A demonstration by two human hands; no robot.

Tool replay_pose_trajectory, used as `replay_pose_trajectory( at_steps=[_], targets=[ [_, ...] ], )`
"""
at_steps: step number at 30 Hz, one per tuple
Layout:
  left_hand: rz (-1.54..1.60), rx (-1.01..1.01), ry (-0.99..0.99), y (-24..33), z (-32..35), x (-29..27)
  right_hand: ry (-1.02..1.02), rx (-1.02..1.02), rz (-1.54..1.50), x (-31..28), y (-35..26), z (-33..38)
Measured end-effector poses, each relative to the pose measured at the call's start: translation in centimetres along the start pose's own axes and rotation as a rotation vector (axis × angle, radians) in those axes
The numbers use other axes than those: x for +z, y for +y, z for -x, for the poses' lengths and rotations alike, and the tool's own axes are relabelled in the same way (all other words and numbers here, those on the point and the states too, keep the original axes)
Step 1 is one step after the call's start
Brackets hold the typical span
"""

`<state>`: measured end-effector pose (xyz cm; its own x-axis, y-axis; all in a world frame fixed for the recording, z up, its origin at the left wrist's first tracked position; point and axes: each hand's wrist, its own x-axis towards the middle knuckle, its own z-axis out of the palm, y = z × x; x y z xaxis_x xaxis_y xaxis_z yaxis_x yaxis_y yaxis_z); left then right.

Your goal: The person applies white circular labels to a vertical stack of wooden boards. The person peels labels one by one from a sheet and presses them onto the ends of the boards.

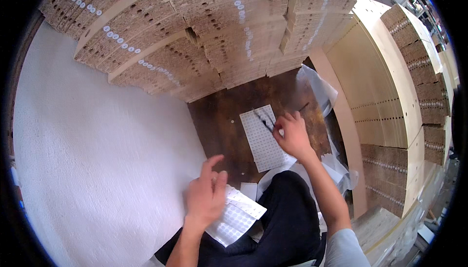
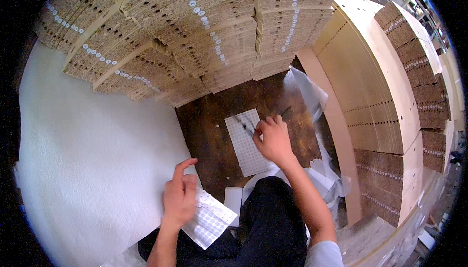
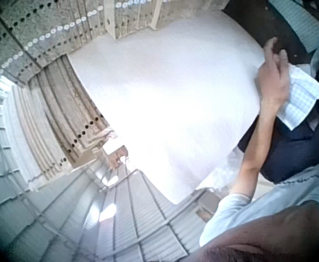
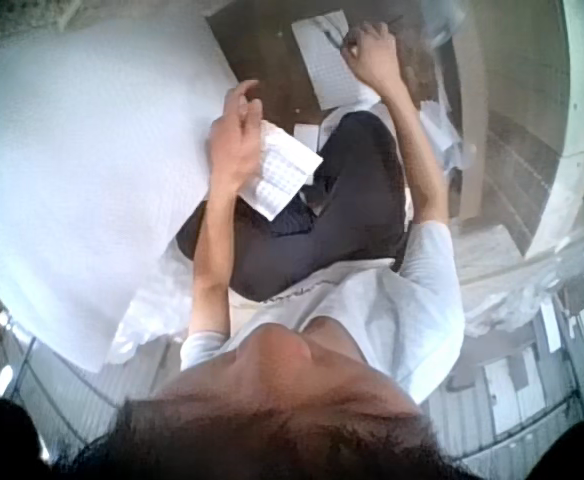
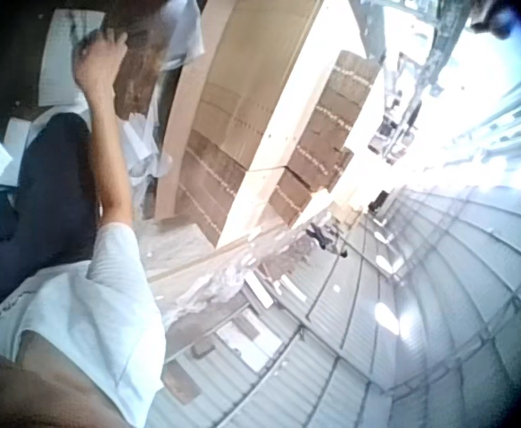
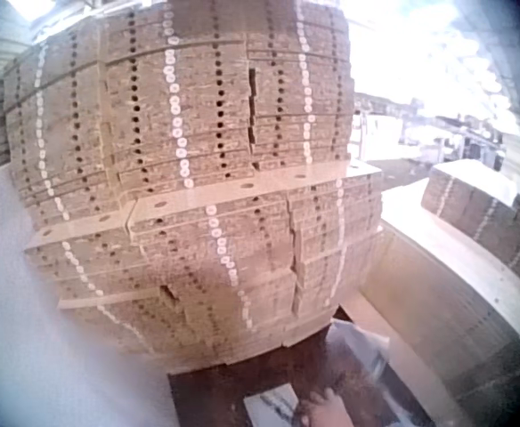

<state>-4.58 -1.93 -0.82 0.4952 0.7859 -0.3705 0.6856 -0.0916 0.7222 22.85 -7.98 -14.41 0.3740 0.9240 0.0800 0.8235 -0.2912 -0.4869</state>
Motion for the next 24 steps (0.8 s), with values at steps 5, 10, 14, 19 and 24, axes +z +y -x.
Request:
replay_pose_trajectory(
  at_steps=[5,10,14,19,24],
  targets=[
    [0.098,-0.080,0.006,1.8,0.3,-1.0,-0.149,-0.498,0.169,-10.2,-7.6,4.6],
    [-0.102,0.130,-0.425,0.6,0.7,-0.5,-0.280,-0.564,0.080,-12.8,-9.5,6.1],
    [-0.013,0.110,-0.430,0.5,1.4,-1.3,-0.176,-0.438,-0.278,-13.3,-9.8,5.9],
    [0.208,0.077,-0.400,0.6,2.5,-3.4,-0.114,0.063,-0.717,-10.9,-6.9,6.9],
    [0.392,0.106,-0.417,-0.2,3.1,-6.0,-0.423,0.154,-1.002,-5.9,-7.0,6.3]
  ],
)
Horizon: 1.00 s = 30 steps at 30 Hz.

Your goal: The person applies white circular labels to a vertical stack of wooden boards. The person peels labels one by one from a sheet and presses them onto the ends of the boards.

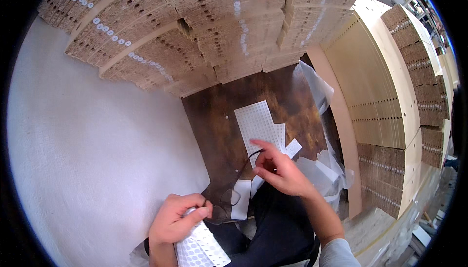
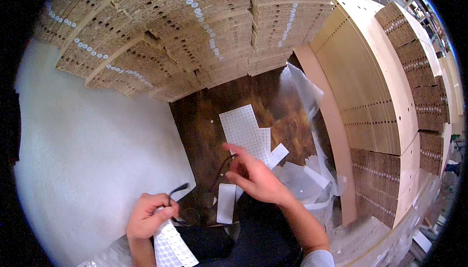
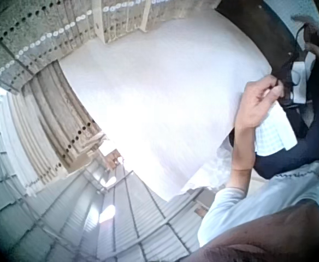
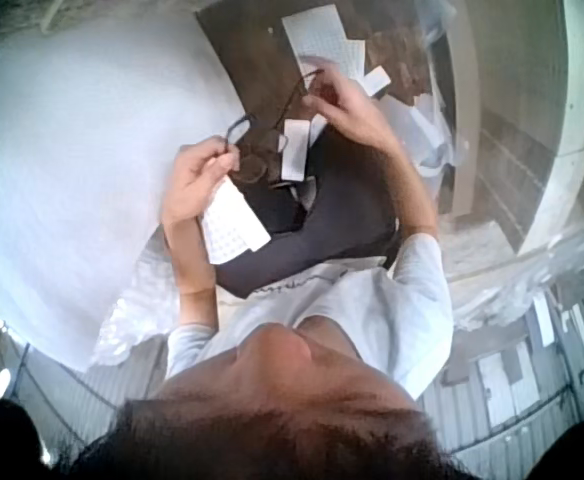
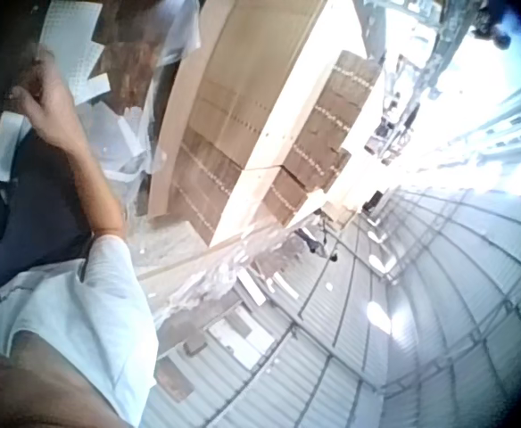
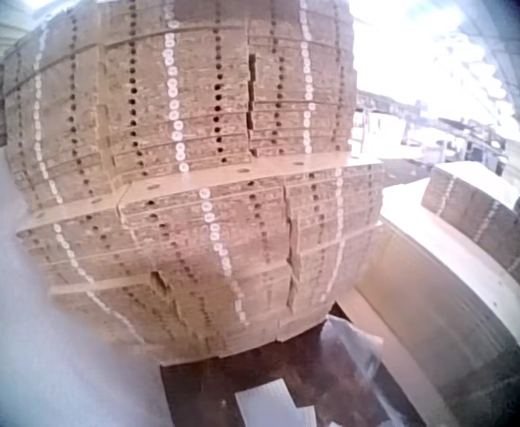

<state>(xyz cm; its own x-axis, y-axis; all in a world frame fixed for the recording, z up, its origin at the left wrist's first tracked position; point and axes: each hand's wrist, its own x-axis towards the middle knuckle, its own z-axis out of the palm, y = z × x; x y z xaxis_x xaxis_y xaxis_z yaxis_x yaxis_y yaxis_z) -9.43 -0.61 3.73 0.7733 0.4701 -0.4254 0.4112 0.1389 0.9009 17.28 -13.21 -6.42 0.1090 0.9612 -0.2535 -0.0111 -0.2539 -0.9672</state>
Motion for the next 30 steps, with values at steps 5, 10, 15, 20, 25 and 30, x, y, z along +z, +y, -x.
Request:
replay_pose_trajectory(
  at_steps=[5,10,15,20,25,30],
  targets=[
    [0.080,0.053,-0.016,-0.4,1.1,-1.5,0.113,0.032,-0.384,1.4,2.2,0.5],
    [0.179,0.111,0.176,-0.5,1.0,-1.5,0.033,0.114,-0.200,1.6,-0.4,1.9],
    [0.045,0.564,0.387,1.4,4.2,-0.7,0.335,-0.474,0.000,2.8,-6.2,5.8],
    [0.074,0.864,0.313,2.2,6.5,-1.1,0.637,-0.947,-0.019,4.7,-10.3,5.4],
    [0.067,0.794,0.299,5.6,8.0,0.3,0.388,-0.958,-0.146,3.7,-11.3,7.5],
    [0.164,0.756,0.269,6.4,8.4,0.6,0.372,-0.880,-0.236,3.1,-13.8,7.6]
  ],
)
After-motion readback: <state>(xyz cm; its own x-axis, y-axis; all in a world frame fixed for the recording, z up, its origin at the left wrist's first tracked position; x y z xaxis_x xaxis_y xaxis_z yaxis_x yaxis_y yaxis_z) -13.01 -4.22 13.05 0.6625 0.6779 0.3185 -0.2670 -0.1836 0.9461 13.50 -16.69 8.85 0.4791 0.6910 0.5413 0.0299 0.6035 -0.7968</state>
